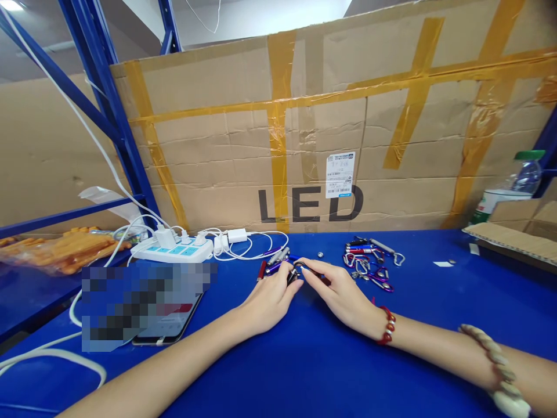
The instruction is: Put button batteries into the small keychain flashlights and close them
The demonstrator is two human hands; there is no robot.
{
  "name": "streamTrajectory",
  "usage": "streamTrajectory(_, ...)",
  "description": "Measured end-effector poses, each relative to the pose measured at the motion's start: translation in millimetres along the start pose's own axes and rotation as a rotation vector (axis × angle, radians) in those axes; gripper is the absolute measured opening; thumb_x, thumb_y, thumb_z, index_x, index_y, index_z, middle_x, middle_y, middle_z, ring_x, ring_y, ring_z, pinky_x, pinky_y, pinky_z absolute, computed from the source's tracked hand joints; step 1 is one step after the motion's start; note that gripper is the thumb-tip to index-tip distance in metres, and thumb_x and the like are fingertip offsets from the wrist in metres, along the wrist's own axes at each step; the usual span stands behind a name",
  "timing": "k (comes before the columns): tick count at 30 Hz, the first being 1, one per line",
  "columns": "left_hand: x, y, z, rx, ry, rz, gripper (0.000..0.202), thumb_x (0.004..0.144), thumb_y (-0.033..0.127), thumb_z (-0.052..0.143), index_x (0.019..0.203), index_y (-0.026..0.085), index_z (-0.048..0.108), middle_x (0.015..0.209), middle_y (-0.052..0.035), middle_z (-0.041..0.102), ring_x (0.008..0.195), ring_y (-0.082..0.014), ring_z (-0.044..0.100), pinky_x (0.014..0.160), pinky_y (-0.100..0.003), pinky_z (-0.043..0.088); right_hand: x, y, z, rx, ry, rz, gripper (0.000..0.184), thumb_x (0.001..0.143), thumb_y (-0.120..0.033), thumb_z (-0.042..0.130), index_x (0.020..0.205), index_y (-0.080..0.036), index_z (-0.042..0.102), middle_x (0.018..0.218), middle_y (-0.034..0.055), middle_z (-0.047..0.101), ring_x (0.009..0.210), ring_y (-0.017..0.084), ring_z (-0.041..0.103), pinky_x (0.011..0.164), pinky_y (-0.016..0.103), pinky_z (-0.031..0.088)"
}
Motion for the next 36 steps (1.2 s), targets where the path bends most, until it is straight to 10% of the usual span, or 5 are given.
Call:
streamTrajectory(10, 1, 3, -13.0, -0.048, 0.152, 0.024, 0.022, 0.090, 0.036, 0.034, 0.102, 0.026, 0.049, 0.105, 0.0001, 0.059, 0.096, -0.0173, 0.055, 0.081, -0.029, 0.040, 1, 1, -4, 0.104, -0.018, 0.089, 0.031, 0.088, -0.033, 0.039, 0.110, -0.019, 0.057, 0.101, 0.0060, 0.060, 0.096, 0.018, 0.054, 0.082, 0.030, 0.044)
streamTrajectory(15, 1, 5, -10.4, -0.049, 0.126, 0.059, 0.020, 0.090, 0.034, 0.036, 0.100, 0.026, 0.052, 0.106, 0.0008, 0.059, 0.098, -0.0168, 0.055, 0.083, -0.029, 0.041, -1, 1, 2, 0.173, -0.112, 0.167, 0.037, 0.089, -0.038, 0.038, 0.119, -0.018, 0.046, 0.069, -0.0006, 0.050, 0.060, 0.011, 0.046, 0.054, 0.023, 0.039)
streamTrajectory(27, 5, -2, -8.5, -0.154, 0.131, 0.129, 0.012, 0.086, 0.030, 0.043, 0.092, 0.020, 0.041, 0.092, -0.0034, 0.053, 0.085, -0.0158, 0.051, 0.078, -0.031, 0.041, 4, 15, 14, 0.279, -0.252, 0.206, 0.043, 0.087, -0.043, 0.042, 0.117, -0.013, 0.052, 0.067, 0.0002, 0.052, 0.049, 0.007, 0.045, 0.048, 0.020, 0.036)
streamTrajectory(36, 4, -6, -16.5, -0.210, 0.271, -0.014, 0.024, 0.084, 0.035, 0.042, 0.101, 0.019, 0.038, 0.086, -0.0004, 0.048, 0.065, -0.0106, 0.043, 0.063, -0.025, 0.038, 16, 29, -32, 0.149, 0.132, 0.177, 0.039, 0.088, -0.043, 0.035, 0.104, -0.015, 0.058, 0.070, 0.0005, 0.050, 0.051, 0.009, 0.044, 0.047, 0.021, 0.035)
Point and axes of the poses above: each hand's wrist, its own x-axis towards the middle knuckle, its own z-axis out of the palm, y = z × x, the point moved 5 cm from there along x, towards the middle knuckle
